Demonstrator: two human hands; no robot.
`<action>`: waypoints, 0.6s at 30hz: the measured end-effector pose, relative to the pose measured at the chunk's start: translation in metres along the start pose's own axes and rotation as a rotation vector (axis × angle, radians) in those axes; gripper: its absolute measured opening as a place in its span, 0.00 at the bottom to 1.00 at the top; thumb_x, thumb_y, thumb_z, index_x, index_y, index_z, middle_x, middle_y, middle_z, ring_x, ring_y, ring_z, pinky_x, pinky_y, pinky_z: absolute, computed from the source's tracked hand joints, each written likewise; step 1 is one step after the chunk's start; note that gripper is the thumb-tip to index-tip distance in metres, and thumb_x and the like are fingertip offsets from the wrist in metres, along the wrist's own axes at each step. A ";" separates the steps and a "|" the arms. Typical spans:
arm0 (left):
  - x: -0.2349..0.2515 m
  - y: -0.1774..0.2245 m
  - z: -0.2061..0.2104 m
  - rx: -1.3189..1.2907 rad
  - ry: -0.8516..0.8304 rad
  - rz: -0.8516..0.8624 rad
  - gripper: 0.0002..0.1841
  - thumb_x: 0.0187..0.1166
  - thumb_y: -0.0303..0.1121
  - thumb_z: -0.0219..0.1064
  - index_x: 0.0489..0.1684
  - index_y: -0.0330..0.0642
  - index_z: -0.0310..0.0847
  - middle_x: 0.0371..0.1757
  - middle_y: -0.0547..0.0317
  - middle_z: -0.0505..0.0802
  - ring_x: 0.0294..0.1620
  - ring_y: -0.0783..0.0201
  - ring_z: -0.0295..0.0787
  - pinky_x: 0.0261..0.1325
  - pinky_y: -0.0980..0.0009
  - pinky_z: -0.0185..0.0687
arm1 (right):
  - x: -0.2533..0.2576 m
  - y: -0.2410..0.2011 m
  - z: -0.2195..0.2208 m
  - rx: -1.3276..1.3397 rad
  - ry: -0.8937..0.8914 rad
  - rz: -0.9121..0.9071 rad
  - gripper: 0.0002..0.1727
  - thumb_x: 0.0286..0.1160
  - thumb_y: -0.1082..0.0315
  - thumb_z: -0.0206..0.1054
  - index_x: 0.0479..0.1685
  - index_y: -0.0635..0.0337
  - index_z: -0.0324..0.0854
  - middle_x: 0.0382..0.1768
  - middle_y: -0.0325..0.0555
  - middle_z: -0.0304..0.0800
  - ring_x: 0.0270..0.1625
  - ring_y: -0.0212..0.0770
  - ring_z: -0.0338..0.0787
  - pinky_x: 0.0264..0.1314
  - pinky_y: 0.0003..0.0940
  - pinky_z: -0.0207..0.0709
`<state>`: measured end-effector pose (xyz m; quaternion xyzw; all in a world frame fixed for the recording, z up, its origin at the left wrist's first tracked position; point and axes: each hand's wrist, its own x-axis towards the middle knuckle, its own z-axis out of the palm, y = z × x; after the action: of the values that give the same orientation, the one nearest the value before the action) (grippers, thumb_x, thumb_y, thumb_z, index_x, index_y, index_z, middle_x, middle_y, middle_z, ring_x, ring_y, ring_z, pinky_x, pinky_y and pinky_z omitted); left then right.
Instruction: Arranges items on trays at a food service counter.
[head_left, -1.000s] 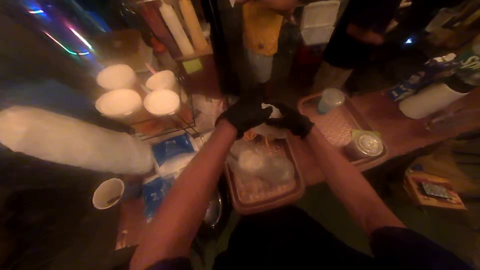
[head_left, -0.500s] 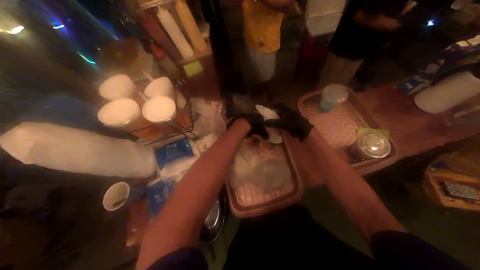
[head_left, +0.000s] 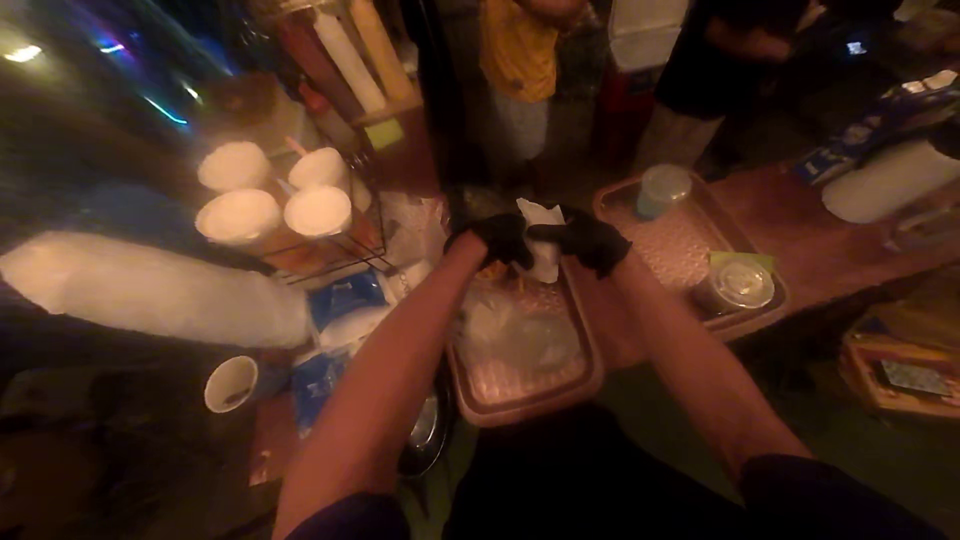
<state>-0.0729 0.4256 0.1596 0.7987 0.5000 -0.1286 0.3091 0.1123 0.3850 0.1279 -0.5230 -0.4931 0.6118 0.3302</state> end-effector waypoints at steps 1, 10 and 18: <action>0.001 -0.003 -0.001 0.034 0.031 0.027 0.36 0.60 0.45 0.85 0.67 0.34 0.80 0.59 0.37 0.90 0.62 0.39 0.87 0.65 0.37 0.78 | -0.003 -0.003 0.001 -0.008 0.009 0.008 0.31 0.69 0.58 0.81 0.72 0.53 0.78 0.49 0.45 0.92 0.45 0.35 0.92 0.48 0.35 0.89; -0.016 0.001 -0.032 0.033 0.334 0.226 0.41 0.62 0.53 0.81 0.79 0.54 0.73 0.65 0.48 0.90 0.65 0.48 0.87 0.65 0.40 0.82 | -0.017 -0.029 -0.014 0.119 0.176 0.037 0.26 0.70 0.53 0.78 0.66 0.53 0.82 0.41 0.39 0.92 0.36 0.31 0.88 0.38 0.30 0.85; -0.036 0.017 -0.008 0.329 0.181 -0.102 0.29 0.71 0.63 0.69 0.37 0.40 0.88 0.43 0.39 0.92 0.48 0.37 0.90 0.43 0.30 0.80 | -0.038 -0.002 -0.055 0.431 0.359 -0.077 0.28 0.76 0.55 0.74 0.73 0.53 0.74 0.49 0.46 0.91 0.45 0.40 0.93 0.44 0.40 0.91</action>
<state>-0.0755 0.3989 0.1904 0.8203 0.5379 -0.1520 0.1214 0.1739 0.3650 0.1435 -0.5214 -0.3049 0.5872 0.5389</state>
